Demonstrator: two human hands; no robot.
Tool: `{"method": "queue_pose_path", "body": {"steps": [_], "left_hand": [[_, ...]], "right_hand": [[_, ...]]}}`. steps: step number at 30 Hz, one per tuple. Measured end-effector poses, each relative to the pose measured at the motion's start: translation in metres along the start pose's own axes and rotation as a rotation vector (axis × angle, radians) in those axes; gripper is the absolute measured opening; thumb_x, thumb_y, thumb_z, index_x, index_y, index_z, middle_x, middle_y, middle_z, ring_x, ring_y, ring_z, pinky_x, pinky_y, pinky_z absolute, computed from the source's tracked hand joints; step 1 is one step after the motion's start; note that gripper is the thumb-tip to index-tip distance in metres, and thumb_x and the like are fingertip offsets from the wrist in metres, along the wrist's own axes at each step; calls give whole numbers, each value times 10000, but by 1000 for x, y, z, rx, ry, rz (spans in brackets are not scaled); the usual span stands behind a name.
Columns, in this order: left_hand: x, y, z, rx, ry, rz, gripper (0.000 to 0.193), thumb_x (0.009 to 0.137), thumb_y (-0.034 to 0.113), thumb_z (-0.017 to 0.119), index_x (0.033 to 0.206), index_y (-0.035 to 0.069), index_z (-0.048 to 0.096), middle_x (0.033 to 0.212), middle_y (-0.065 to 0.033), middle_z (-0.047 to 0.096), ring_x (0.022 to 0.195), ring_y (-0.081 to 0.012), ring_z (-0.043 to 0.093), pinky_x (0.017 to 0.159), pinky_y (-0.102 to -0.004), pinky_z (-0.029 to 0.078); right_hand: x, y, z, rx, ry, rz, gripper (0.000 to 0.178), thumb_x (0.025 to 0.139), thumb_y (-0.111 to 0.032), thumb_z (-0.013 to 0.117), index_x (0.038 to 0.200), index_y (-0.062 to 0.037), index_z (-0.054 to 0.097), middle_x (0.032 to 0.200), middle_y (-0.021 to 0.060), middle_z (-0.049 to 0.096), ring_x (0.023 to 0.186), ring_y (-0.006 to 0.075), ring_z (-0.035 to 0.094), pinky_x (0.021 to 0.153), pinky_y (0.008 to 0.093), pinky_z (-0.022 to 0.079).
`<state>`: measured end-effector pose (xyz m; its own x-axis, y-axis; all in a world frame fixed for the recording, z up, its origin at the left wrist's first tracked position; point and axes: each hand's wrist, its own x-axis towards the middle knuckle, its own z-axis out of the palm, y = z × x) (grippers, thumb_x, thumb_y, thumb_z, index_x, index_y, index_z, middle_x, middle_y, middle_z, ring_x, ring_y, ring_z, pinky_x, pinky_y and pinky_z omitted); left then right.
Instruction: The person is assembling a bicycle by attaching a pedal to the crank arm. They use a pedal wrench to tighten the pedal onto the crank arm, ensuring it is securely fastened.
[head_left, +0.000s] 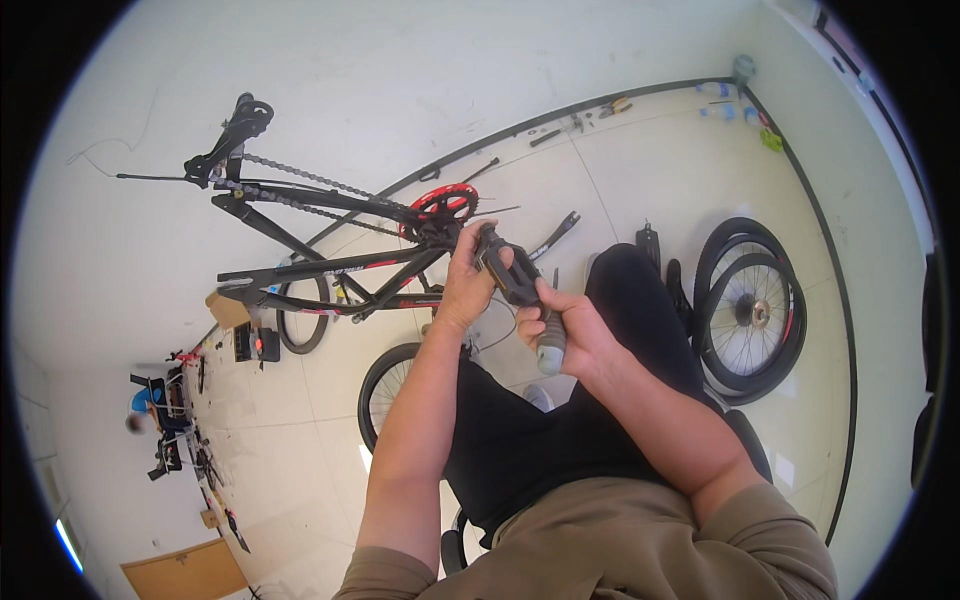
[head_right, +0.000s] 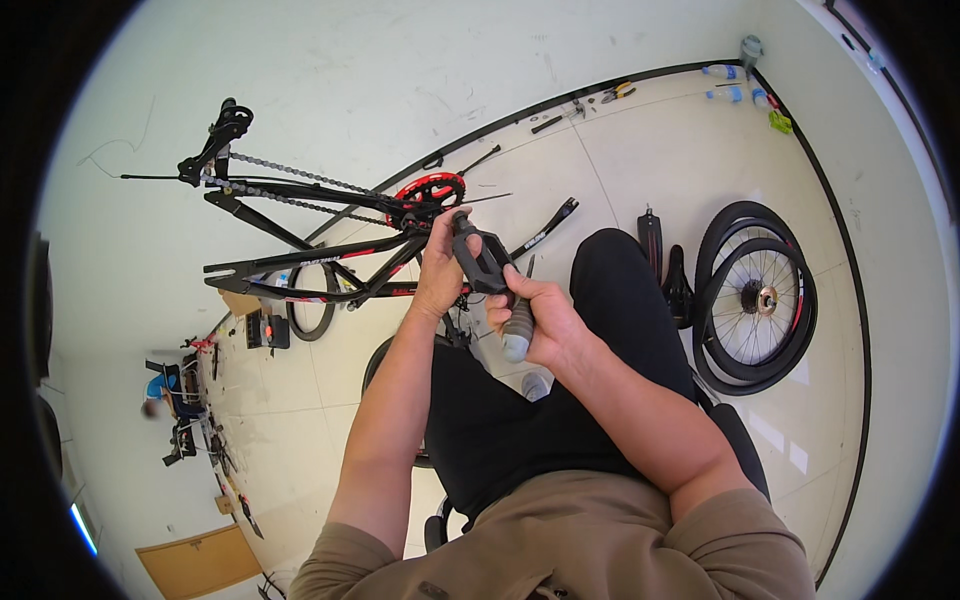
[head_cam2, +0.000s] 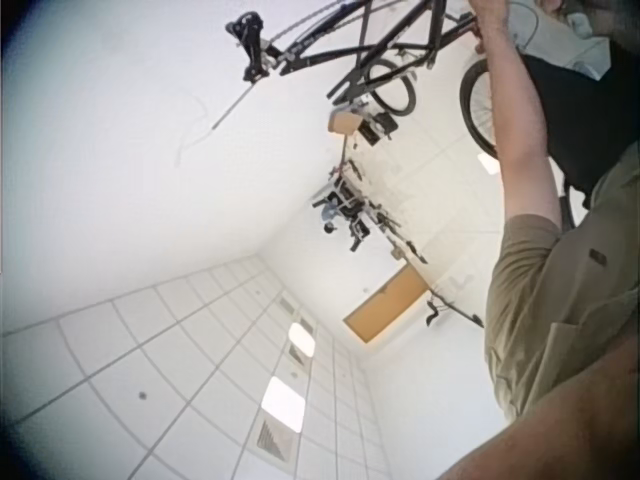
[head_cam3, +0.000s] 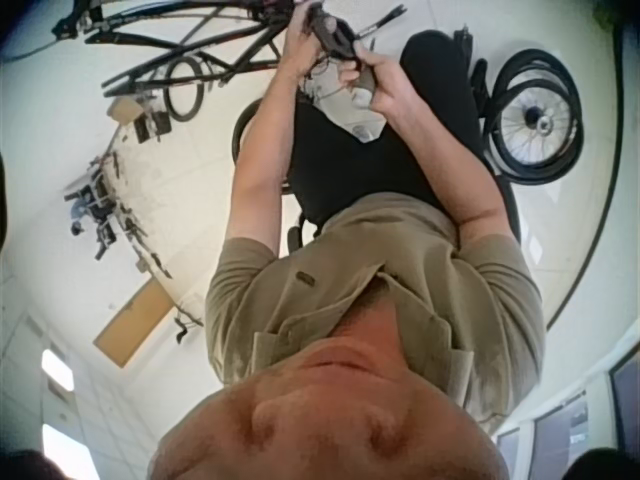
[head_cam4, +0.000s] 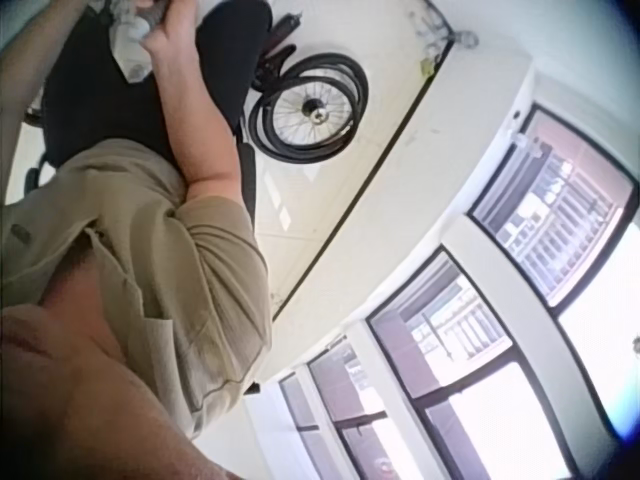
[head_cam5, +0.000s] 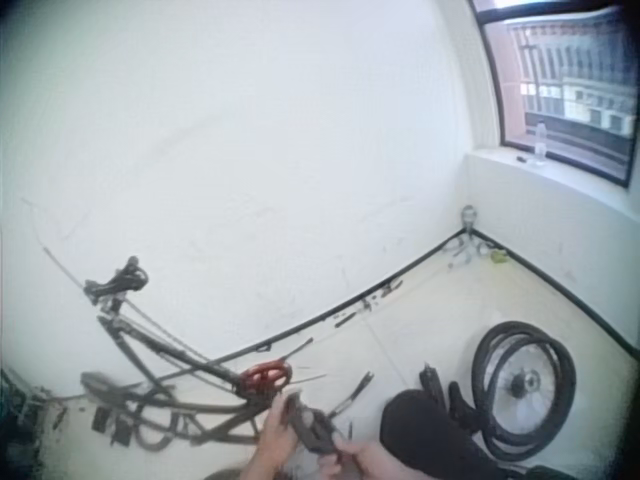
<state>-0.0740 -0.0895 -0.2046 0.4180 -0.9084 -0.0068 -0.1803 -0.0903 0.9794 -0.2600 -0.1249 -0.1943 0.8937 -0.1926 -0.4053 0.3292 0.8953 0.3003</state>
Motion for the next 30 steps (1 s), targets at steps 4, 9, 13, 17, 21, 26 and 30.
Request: {"method": "queue_pose_path", "body": {"steps": [4,9,13,17,21,26,30], "left_hand": [[-2,12,4,-28,7,-17,500,879,241,762,1308,108,543,998,9,528,918,-101,508,831,-252,451],[-2,11,3,-92,-10,13,508,881,261,770,1309,100,549,974,18,524,898,-90,503,803,-232,447],[0,12,2,-72,-35,-8,514,875,226,768,1318,93,546,988,17,529,915,-96,503,822,-235,444],[2,5,0,-23,-42,-5,514,870,185,758,1323,73,544,1039,8,544,968,-102,510,876,-244,439],[2,7,-4,-96,-88,-8,529,856,89,721,1350,46,539,1132,-20,559,1056,-123,524,953,-266,429],[0,14,-14,-157,-119,-89,601,861,130,622,1441,58,483,1261,-72,548,1149,-165,508,1045,-303,373],[-1,12,-19,-209,-145,-145,622,909,295,548,1470,43,451,1313,-96,535,1205,-188,483,1090,-323,324]], "right_hand": [[0,-5,0,-212,11,-21,300,997,-241,598,1130,19,528,941,100,568,729,138,536,568,263,473],[-7,10,-1,-933,357,-537,517,867,-300,741,1203,44,551,1025,142,608,821,184,613,649,285,507],[-11,19,-3,-1813,64,-1375,519,759,-120,797,1206,26,576,1107,196,560,926,329,633,796,366,537],[0,17,-7,-1861,90,-1335,435,779,-74,796,1170,-25,613,1079,154,603,902,298,645,749,359,523],[-2,15,-5,-1866,119,-1262,403,800,-74,785,1162,-28,615,971,137,640,863,296,654,751,355,524],[-1,22,1,-1483,212,-984,299,842,-99,772,1079,-24,605,801,84,656,751,178,633,644,318,506],[-6,18,12,-962,247,-536,231,898,-118,726,1031,-26,561,808,78,638,668,133,584,540,268,452]]}}
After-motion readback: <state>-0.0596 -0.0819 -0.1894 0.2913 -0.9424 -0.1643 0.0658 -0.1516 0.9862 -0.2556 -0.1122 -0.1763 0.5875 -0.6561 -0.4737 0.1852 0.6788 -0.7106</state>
